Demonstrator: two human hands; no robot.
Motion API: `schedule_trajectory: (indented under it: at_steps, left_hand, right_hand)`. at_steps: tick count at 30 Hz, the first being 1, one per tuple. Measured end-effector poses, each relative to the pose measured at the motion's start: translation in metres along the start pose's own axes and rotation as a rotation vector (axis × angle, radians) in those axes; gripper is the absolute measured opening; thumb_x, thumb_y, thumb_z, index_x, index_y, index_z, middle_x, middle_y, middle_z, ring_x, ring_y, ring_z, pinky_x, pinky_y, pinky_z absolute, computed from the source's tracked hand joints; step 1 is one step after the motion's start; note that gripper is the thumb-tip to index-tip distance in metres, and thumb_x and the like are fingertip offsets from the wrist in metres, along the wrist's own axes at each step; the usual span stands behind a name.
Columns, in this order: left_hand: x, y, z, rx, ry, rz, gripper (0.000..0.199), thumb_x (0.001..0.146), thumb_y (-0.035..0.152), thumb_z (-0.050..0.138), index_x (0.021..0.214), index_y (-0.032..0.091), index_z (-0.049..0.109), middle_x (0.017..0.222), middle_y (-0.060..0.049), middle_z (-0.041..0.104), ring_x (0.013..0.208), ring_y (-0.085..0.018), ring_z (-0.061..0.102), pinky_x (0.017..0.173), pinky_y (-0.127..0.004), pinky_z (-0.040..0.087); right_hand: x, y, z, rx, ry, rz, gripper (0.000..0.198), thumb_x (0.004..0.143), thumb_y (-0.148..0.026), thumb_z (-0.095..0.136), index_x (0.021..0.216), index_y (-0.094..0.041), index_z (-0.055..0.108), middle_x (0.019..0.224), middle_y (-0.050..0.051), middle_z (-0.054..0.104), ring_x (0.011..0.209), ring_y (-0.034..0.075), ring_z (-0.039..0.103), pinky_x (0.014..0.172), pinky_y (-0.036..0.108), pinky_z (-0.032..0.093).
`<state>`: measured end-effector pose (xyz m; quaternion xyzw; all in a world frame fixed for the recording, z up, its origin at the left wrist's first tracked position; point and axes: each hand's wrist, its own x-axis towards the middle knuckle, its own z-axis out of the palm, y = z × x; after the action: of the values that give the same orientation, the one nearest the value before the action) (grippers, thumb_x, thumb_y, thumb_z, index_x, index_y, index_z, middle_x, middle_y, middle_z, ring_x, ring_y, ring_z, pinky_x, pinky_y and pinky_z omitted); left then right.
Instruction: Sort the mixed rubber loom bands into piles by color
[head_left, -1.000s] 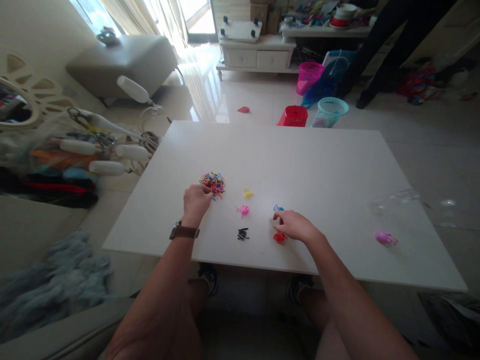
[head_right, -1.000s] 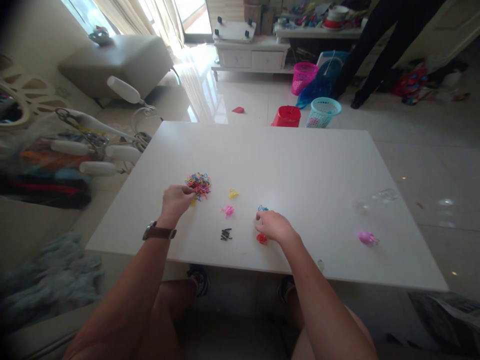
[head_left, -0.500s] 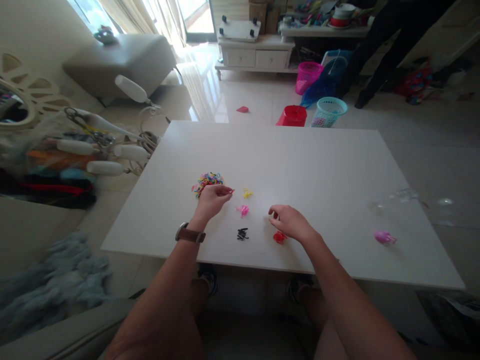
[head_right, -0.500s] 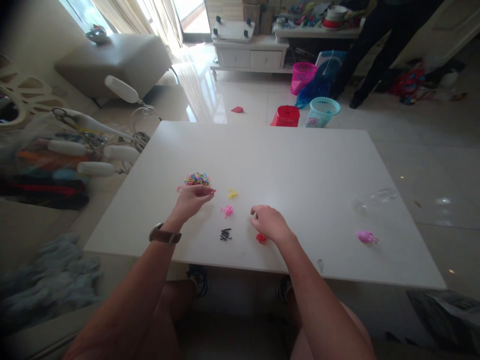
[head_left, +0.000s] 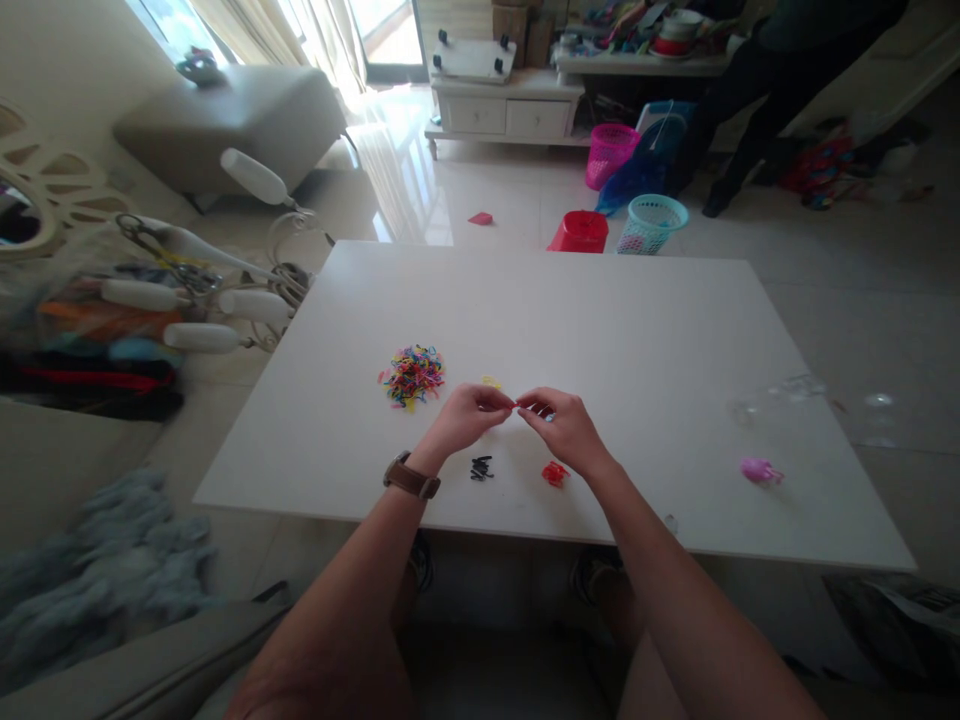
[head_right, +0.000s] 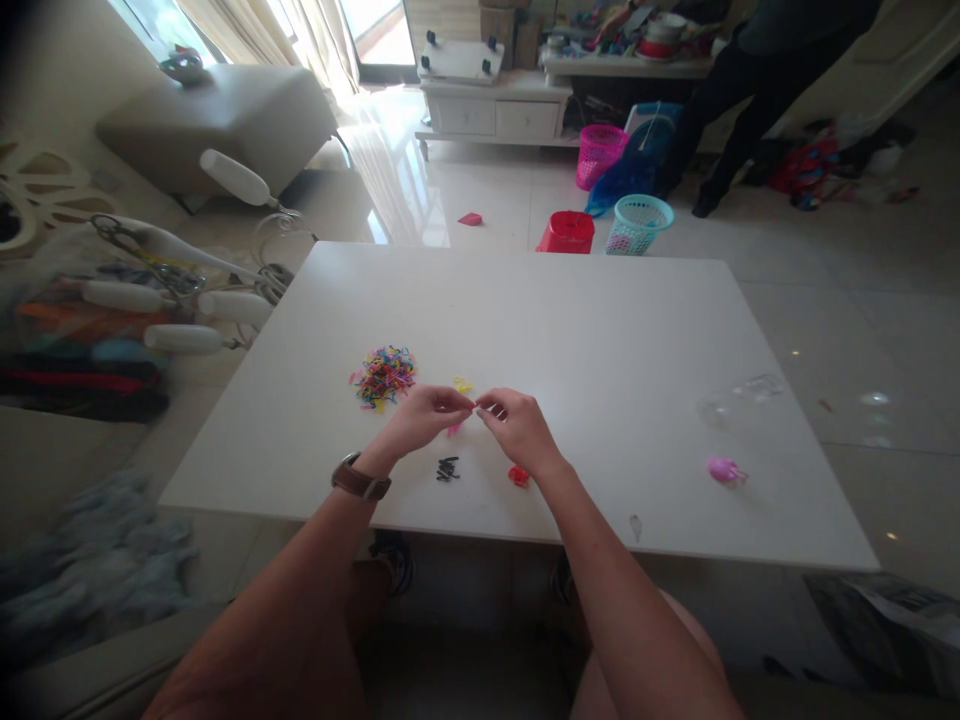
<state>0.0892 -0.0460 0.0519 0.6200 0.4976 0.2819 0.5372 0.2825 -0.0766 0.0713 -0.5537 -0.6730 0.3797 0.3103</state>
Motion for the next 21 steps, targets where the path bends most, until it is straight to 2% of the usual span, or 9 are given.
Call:
schedule_trajectory:
  at_steps: [6, 8, 10, 12, 15, 17, 21]
  left_hand:
    - [-0.001, 0.003, 0.005, -0.070, -0.048, -0.008, 0.016, 0.078, 0.026, 0.072, 0.088, 0.015, 0.076, 0.077, -0.005, 0.076, 0.070, -0.014, 0.067, 0.066, -0.025, 0.052]
    - [0.000, 0.000, 0.006, -0.057, -0.062, -0.016, 0.018, 0.077, 0.025, 0.071, 0.091, 0.015, 0.075, 0.077, -0.005, 0.075, 0.069, -0.014, 0.067, 0.064, -0.024, 0.051]
    - [0.000, -0.005, 0.007, -0.015, -0.062, -0.026, 0.018, 0.076, 0.021, 0.070, 0.093, 0.015, 0.075, 0.078, -0.005, 0.075, 0.070, -0.014, 0.067, 0.064, -0.024, 0.051]
    - [0.001, -0.008, 0.007, 0.066, -0.035, -0.026, 0.018, 0.075, 0.018, 0.068, 0.092, 0.016, 0.075, 0.078, -0.005, 0.075, 0.071, -0.015, 0.068, 0.065, -0.024, 0.051]
    - [0.001, -0.010, 0.005, 0.206, 0.010, -0.006, 0.018, 0.075, 0.014, 0.065, 0.089, 0.016, 0.075, 0.077, -0.004, 0.074, 0.072, -0.015, 0.068, 0.066, -0.025, 0.051]
    - [0.000, -0.009, 0.004, 0.273, 0.019, 0.009, 0.018, 0.075, 0.013, 0.064, 0.089, 0.017, 0.075, 0.077, -0.004, 0.074, 0.072, -0.015, 0.067, 0.067, -0.026, 0.051]
    - [0.000, -0.007, 0.004, 0.359, 0.005, 0.041, 0.021, 0.076, 0.012, 0.062, 0.092, 0.018, 0.076, 0.081, -0.004, 0.075, 0.073, -0.016, 0.067, 0.069, -0.027, 0.051]
  right_hand:
    - [0.001, 0.002, -0.003, -0.058, 0.034, -0.036, 0.010, 0.089, -0.021, 0.062, 0.083, -0.019, 0.070, 0.083, 0.002, 0.071, 0.076, 0.013, 0.064, 0.072, 0.024, 0.048]
    - [0.002, 0.005, -0.007, -0.074, 0.061, -0.010, 0.011, 0.089, -0.021, 0.061, 0.082, -0.018, 0.068, 0.083, 0.002, 0.071, 0.076, 0.013, 0.063, 0.071, 0.023, 0.047]
    - [0.002, 0.010, -0.015, -0.118, 0.029, 0.049, 0.011, 0.089, -0.021, 0.062, 0.080, -0.018, 0.068, 0.081, 0.001, 0.070, 0.074, 0.013, 0.063, 0.070, 0.024, 0.046]
    - [0.002, 0.019, -0.023, -0.198, -0.106, 0.125, 0.010, 0.086, -0.020, 0.065, 0.077, -0.018, 0.069, 0.078, 0.001, 0.070, 0.073, 0.013, 0.062, 0.068, 0.024, 0.045]
    - [-0.002, 0.032, -0.032, -0.312, -0.423, 0.265, 0.008, 0.080, -0.014, 0.069, 0.073, -0.018, 0.071, 0.074, 0.000, 0.070, 0.070, 0.013, 0.061, 0.063, 0.024, 0.041]
    - [-0.005, 0.037, -0.033, -0.358, -0.575, 0.334, 0.011, 0.076, -0.009, 0.069, 0.071, -0.018, 0.073, 0.071, 0.000, 0.069, 0.067, 0.014, 0.060, 0.060, 0.024, 0.040]
    - [-0.010, 0.040, -0.029, -0.430, -0.648, 0.391, 0.014, 0.074, -0.005, 0.070, 0.070, -0.018, 0.075, 0.068, 0.002, 0.069, 0.065, 0.015, 0.061, 0.058, 0.025, 0.040]
